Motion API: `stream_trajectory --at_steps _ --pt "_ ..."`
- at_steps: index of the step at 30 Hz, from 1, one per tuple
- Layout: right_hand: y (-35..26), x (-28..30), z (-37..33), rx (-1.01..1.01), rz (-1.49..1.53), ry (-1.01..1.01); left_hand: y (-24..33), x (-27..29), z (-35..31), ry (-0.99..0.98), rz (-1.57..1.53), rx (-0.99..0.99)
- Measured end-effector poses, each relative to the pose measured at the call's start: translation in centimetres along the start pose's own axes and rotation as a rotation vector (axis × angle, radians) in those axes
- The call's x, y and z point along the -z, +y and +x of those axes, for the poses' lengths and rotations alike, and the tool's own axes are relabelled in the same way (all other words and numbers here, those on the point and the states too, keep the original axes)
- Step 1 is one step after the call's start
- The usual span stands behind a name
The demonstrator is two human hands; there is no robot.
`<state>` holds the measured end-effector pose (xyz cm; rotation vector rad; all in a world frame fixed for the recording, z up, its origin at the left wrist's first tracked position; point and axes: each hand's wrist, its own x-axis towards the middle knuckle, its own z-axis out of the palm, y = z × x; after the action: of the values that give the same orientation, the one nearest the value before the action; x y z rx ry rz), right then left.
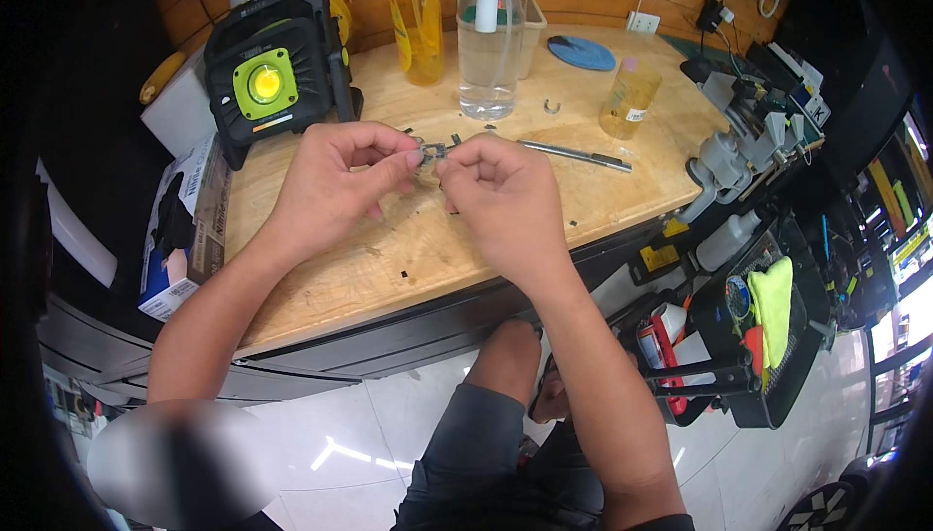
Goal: The person assembles small metal parts on a wooden workbench, using a utility knife to scrape or adjust edges. They repeatedly pick up, align, and connect small metallic components, occasionally placing them back on the table.
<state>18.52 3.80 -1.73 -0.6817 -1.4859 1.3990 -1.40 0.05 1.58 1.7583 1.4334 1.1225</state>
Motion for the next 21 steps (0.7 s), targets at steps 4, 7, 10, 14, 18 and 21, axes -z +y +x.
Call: stream_trajectory --at_steps 4,7,10,14,18,21 --pt "-0.2 -0.1 -0.1 -0.007 -0.045 0.015 -0.1 -0.2 0.0 0.034 -0.011 -0.062" --pt "-0.2 -0.1 -0.1 0.001 -0.059 0.004 -0.4 -0.4 0.0 0.046 0.011 -0.114" --pt "0.3 -0.1 -0.1 0.045 -0.082 -0.021 -1.0 -0.5 0.2 0.07 0.071 -0.174" --pt "0.8 -0.6 -0.2 0.085 -0.13 -0.011 -0.4 -0.7 0.1 0.082 0.145 -0.233" --pt "0.9 -0.9 -0.3 0.086 -0.156 0.008 1.2 -0.4 -0.4 0.093 0.283 -0.228" --pt "1.2 -1.1 -0.3 0.119 -0.221 0.055 1.0 -0.7 -0.3 0.149 0.373 -0.36"
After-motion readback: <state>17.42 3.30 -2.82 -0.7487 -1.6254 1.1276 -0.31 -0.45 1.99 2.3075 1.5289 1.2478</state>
